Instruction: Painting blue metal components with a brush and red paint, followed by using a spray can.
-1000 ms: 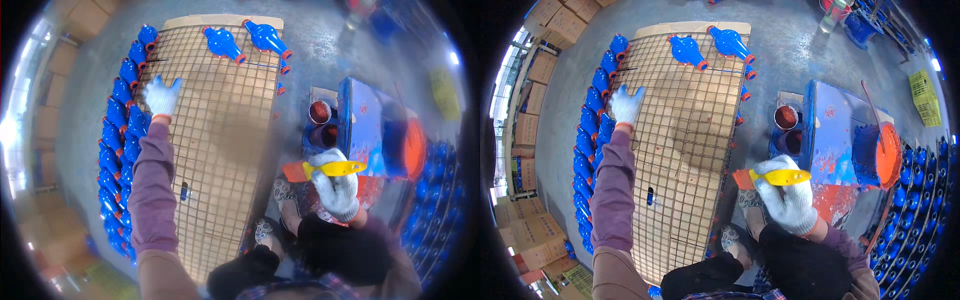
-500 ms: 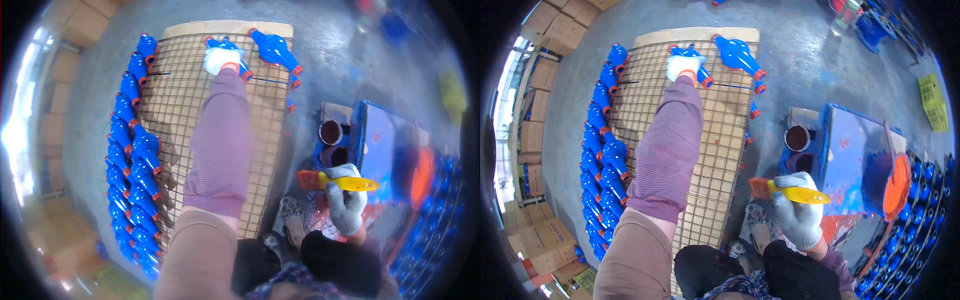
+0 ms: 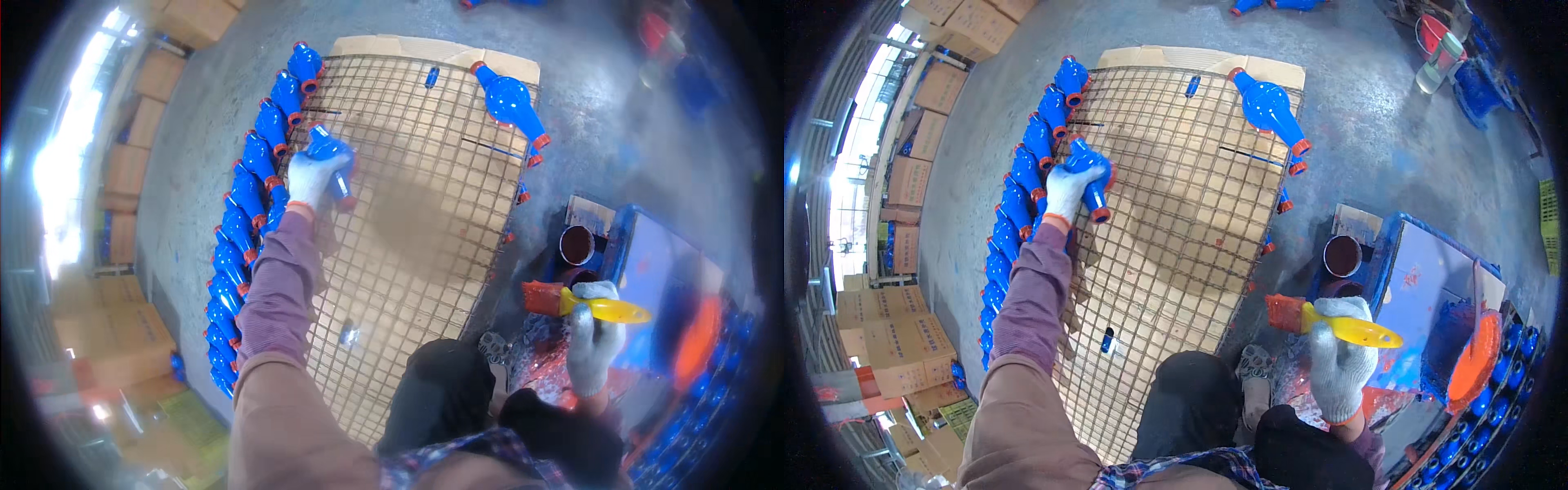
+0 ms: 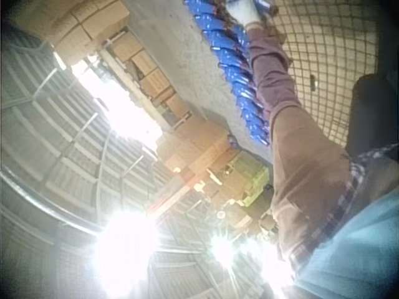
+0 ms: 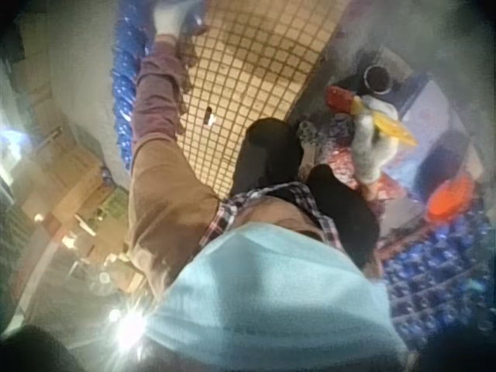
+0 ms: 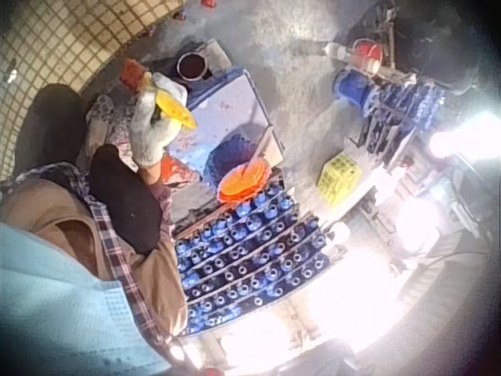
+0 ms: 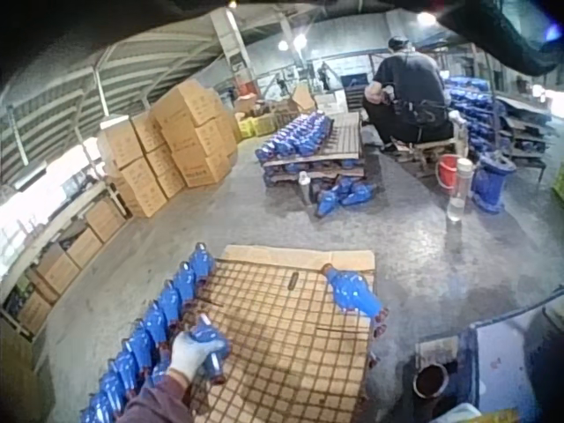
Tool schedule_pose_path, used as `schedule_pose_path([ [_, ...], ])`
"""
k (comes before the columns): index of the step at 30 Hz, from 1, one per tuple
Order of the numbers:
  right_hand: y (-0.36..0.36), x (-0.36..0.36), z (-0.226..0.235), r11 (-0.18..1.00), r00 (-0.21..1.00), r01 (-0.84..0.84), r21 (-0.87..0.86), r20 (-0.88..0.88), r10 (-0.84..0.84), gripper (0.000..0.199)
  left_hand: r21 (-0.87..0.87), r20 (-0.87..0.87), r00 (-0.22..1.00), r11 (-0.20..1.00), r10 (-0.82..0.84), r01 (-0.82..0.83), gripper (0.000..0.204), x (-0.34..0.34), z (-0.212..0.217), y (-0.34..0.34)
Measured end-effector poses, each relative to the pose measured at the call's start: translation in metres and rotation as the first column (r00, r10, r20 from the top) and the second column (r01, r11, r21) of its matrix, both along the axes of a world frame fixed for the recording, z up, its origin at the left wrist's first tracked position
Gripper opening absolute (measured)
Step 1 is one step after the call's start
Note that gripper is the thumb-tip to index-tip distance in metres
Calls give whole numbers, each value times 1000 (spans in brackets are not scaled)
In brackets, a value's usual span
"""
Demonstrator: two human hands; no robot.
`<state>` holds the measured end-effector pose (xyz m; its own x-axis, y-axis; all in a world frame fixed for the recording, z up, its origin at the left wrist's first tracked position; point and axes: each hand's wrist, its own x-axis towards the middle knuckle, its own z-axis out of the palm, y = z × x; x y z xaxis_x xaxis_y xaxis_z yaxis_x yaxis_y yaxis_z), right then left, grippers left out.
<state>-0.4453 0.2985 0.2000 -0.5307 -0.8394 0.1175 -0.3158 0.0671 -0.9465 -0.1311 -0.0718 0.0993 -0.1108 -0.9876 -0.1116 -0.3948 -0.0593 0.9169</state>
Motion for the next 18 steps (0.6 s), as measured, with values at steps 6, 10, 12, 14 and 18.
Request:
schedule_pose_path([
  [6,-1,3,5,999,999,-8,35,37,7,19,-59,788,606,994,106,-97,60,55,-3,-25],
  [10,0,4,5,1000,1000,-15,8,-11,15,19,-39,841,529,988,113,-149,74,73,-11,-26],
  [12,1,3,5,1000,1000,-21,8,4,21,19,-109,859,493,990,138,-87,80,72,-8,-24],
  [14,3,0,6,999,999,-32,0,17,32,20,-166,878,458,986,144,10,74,64,-1,-20],
  [18,6,-4,11,999,998,42,2,55,-43,22,-362,861,409,930,304,70,96,-7,-2,-15],
])
